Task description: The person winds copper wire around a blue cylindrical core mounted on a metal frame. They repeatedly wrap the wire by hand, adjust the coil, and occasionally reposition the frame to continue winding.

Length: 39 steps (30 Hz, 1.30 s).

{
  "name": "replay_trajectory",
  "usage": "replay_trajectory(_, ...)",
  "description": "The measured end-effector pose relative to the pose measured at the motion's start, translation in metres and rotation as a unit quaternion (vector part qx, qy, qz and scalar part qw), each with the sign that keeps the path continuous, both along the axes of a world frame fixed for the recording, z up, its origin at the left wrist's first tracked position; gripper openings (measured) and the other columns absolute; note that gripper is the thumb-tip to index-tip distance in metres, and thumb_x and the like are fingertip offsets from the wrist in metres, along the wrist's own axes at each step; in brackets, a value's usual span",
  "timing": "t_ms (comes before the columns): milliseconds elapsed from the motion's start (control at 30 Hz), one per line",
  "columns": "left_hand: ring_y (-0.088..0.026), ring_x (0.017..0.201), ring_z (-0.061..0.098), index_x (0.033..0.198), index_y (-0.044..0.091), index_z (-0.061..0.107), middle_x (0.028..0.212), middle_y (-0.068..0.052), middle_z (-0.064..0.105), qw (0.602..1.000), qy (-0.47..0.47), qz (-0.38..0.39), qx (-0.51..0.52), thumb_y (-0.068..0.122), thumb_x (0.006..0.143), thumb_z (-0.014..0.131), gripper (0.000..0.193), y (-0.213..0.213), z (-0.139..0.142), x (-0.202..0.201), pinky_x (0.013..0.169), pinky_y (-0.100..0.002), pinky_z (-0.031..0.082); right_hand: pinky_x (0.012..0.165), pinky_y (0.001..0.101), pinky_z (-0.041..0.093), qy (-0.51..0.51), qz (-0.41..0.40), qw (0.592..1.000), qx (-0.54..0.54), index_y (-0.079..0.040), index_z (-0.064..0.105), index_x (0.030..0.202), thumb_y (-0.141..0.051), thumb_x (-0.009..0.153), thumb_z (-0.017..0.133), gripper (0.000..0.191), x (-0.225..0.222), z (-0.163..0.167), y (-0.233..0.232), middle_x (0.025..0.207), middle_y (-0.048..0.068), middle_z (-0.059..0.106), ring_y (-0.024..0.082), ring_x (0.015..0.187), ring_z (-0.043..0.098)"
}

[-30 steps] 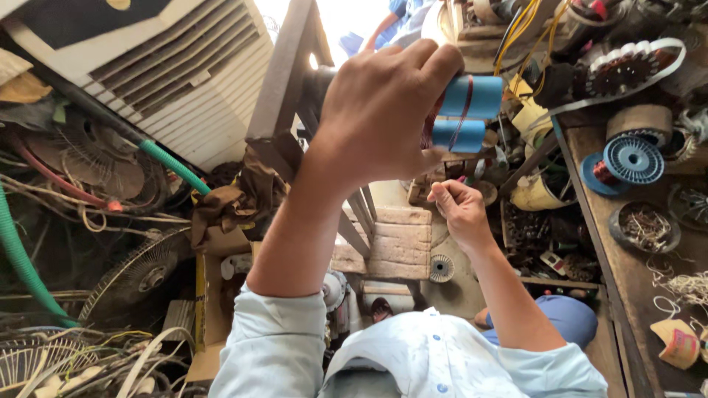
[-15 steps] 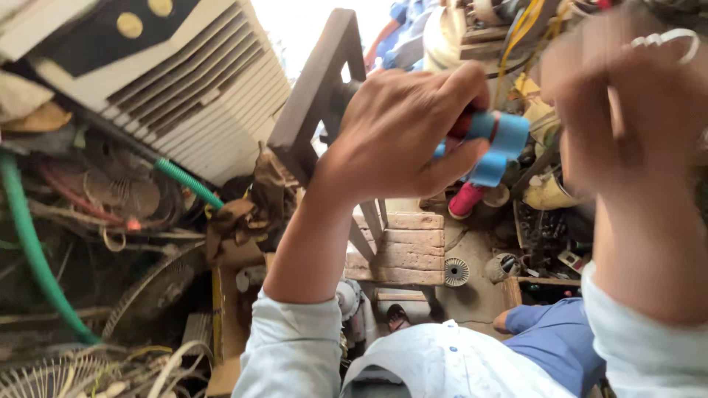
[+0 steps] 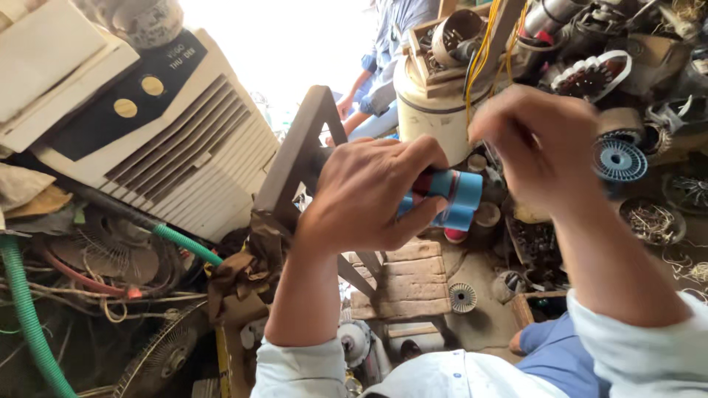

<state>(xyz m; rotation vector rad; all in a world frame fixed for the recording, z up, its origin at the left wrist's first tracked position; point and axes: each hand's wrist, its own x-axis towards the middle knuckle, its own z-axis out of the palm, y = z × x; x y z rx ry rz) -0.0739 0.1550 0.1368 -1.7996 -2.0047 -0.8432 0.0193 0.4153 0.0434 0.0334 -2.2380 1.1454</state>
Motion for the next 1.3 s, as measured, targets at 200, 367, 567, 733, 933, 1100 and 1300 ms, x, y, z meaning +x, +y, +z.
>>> replay_trajectory(200, -0.018, 0.06, 0.059, 0.1, 0.016, 0.05, 0.07, 0.003, 0.061, 0.999, 0.016, 0.029, 0.026, 0.034, 0.092, 0.064, 0.024, -0.014, -0.01, -0.008, 0.059, -0.039, 0.04, 0.056, 0.0317, 0.04, -0.048, 0.122, 0.988, -0.077, -0.004, 0.07, 0.094, -0.008, 0.1, 0.063, 0.01, 0.03, -0.051, -0.119, 0.072, 0.008, 0.063, 0.016, 0.059, 0.054)
replay_trajectory(367, -0.018, 0.054, 0.056, 0.098, 0.016, 0.05, 0.07, 0.002, 0.06, 1.0, -0.008, -0.024, 0.016, 0.036, 0.094, 0.063, 0.023, -0.003, -0.02, -0.01, 0.049, -0.035, 0.039, 0.057, 0.033, 0.044, 0.039, 0.155, 0.987, 0.017, -0.003, 0.069, 0.094, -0.004, 0.099, 0.064, 0.008, 0.058, 0.007, -0.044, 0.077, 0.009, 0.066, 0.015, 0.061, 0.057)
replay_trajectory(567, -0.017, 0.064, 0.059, 0.109, 0.015, 0.049, 0.079, 0.003, 0.061, 0.998, 0.014, -0.014, 0.056, 0.034, 0.095, 0.063, 0.028, -0.009, -0.023, -0.014, 0.059, -0.037, 0.045, 0.096, 0.0327, 0.049, -0.029, -0.002, 0.984, -0.178, -0.004, 0.04, 0.139, -0.002, 0.087, 0.064, 0.057, 0.001, -0.083, -0.094, 0.121, 0.004, 0.061, 0.014, 0.113, 0.06)
replay_trajectory(733, -0.019, 0.059, 0.061, 0.101, 0.015, 0.05, 0.072, 0.002, 0.06, 0.999, -0.003, -0.022, 0.029, 0.029, 0.083, 0.067, 0.028, 0.001, -0.021, -0.013, 0.053, -0.038, 0.044, 0.068, 0.0315, 0.059, -0.08, 0.201, 0.976, 0.004, -0.007, 0.073, 0.081, -0.015, 0.087, 0.069, 0.011, 0.087, -0.033, -0.045, 0.083, 0.004, 0.079, 0.019, 0.077, 0.074)
replay_trajectory(933, -0.021, 0.071, 0.066, 0.103, 0.015, 0.049, 0.077, 0.001, 0.06, 0.997, -0.003, -0.031, 0.074, 0.025, 0.081, 0.069, 0.032, 0.002, -0.021, -0.001, 0.059, -0.041, 0.044, 0.076, 0.0264, 0.055, -0.033, -0.005, 0.978, -0.207, -0.004, 0.06, 0.111, -0.006, 0.081, 0.078, 0.035, -0.005, -0.064, -0.049, 0.105, 0.003, 0.065, 0.01, 0.092, 0.064)
replay_trajectory(1100, -0.02, 0.072, 0.067, 0.102, 0.016, 0.05, 0.076, 0.002, 0.06, 0.998, -0.023, -0.018, 0.048, 0.024, 0.081, 0.07, 0.031, 0.012, -0.017, -0.003, 0.059, -0.042, 0.045, 0.065, 0.0336, 0.052, -0.082, 0.081, 0.991, 0.064, -0.005, 0.063, 0.086, -0.014, 0.09, 0.065, 0.01, 0.073, -0.084, -0.068, 0.074, 0.009, 0.063, 0.022, 0.068, 0.063)
replay_trajectory(1300, -0.022, 0.076, 0.069, 0.106, 0.016, 0.048, 0.079, 0.0, 0.059, 0.995, -0.014, -0.079, 0.055, 0.024, 0.081, 0.071, 0.035, 0.016, -0.019, 0.013, 0.061, -0.041, 0.047, 0.075, 0.0308, 0.052, 0.019, -0.014, 1.0, 0.018, -0.004, 0.062, 0.112, -0.012, 0.103, 0.065, 0.013, 0.022, -0.051, 0.004, 0.101, 0.006, 0.068, 0.014, 0.084, 0.066)
